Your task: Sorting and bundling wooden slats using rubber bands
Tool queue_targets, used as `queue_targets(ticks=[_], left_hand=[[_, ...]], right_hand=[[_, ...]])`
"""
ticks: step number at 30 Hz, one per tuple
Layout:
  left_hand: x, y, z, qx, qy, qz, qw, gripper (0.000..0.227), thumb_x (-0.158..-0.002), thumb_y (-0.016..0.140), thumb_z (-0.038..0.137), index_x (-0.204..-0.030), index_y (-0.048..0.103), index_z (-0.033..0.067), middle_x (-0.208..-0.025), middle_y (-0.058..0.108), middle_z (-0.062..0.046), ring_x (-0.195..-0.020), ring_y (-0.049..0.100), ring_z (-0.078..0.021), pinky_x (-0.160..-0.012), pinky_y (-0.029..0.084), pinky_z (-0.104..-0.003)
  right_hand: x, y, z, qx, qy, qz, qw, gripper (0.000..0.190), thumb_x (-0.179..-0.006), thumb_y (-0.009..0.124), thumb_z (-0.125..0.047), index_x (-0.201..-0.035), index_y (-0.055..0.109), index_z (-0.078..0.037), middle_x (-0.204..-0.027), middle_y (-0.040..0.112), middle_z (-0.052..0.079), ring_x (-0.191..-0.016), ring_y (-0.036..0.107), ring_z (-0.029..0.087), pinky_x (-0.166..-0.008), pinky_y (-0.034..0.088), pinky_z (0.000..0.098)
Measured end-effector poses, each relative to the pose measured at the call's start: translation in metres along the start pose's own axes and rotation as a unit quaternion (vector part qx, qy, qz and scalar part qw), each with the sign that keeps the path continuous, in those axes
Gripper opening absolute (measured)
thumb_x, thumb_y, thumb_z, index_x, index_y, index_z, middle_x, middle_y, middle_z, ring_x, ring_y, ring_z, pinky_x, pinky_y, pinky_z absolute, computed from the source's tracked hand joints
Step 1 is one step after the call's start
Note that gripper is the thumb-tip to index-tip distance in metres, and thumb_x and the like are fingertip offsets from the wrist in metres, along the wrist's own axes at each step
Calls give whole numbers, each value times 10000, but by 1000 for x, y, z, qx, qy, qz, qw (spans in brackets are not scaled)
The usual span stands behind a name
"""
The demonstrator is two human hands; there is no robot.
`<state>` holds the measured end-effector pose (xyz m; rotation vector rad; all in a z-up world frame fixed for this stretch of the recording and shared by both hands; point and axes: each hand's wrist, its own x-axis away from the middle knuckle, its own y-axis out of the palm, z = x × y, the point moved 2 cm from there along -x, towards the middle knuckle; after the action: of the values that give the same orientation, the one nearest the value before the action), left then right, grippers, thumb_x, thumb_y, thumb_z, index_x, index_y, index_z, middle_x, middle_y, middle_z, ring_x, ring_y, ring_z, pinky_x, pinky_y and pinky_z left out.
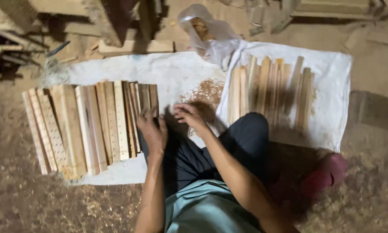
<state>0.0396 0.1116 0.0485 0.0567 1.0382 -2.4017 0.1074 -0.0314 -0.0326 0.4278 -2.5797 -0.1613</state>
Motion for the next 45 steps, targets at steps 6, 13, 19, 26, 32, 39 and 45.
queue_targets(ticks=[6, 13, 19, 26, 32, 39, 45], left_hand=[[24, 103, 37, 79, 1, -178, 981, 435, -867, 667, 36, -1288, 604, 120, -1305, 475, -250, -1247, 494, -548, -1036, 446, -611], [59, 174, 128, 142, 25, -360, 922, 363, -904, 665, 183, -1260, 602, 148, -1343, 496, -212, -1219, 566, -499, -1019, 499, -551], [93, 237, 191, 235, 18, -462, 855, 288, -954, 620, 126, -1241, 640, 149, -1181, 620, -157, -1123, 673, -386, -965, 548, -487], [137, 309, 196, 234, -130, -539, 799, 437, -948, 599, 244, -1376, 545, 179, -1319, 614, -210, -1271, 577, -413, -1057, 485, -525], [133, 319, 201, 206, -92, -537, 813, 432, -995, 592, 306, -1389, 514, 146, -1417, 508, -250, -1351, 476, -482, -1126, 414, -570], [135, 315, 198, 191, -89, -549, 809, 393, -1035, 557, 317, -1408, 516, 203, -1515, 412, -202, -1503, 270, -416, -1201, 308, -563], [135, 313, 200, 225, -30, -498, 837, 393, -976, 592, 170, -1358, 520, 108, -1356, 507, -316, -1341, 437, -547, -1125, 410, -617]], right_hand=[[10, -119, 25, -93, -63, 206, 972, 334, -951, 603, -59, -1284, 622, -40, -1104, 685, 152, -922, 727, 246, -768, 630, 323], [35, -260, 42, 61, -105, 433, 893, 232, -941, 688, -73, -1150, 766, -138, -1009, 710, 157, -860, 699, 235, -671, 606, 339], [55, -330, 83, 60, -45, 514, 855, 207, -972, 667, -224, -1166, 738, -218, -1097, 675, 76, -907, 686, 184, -688, 583, 328], [98, -351, 66, 207, -18, 543, 814, 263, -920, 680, -94, -1179, 647, -56, -1169, 613, 188, -1040, 638, 389, -842, 553, 486], [110, -347, 43, 342, 34, 505, 792, 220, -750, 820, -127, -907, 722, -9, -933, 705, 224, -1016, 663, 439, -924, 519, 521], [99, -368, 94, 250, 51, 480, 839, 203, -871, 738, -277, -1064, 753, -214, -1090, 726, 33, -1074, 683, 263, -949, 550, 408], [95, -379, 146, 37, -4, 497, 867, 297, -1037, 622, -267, -1285, 680, -115, -1095, 666, 184, -1011, 640, 283, -831, 559, 422]])
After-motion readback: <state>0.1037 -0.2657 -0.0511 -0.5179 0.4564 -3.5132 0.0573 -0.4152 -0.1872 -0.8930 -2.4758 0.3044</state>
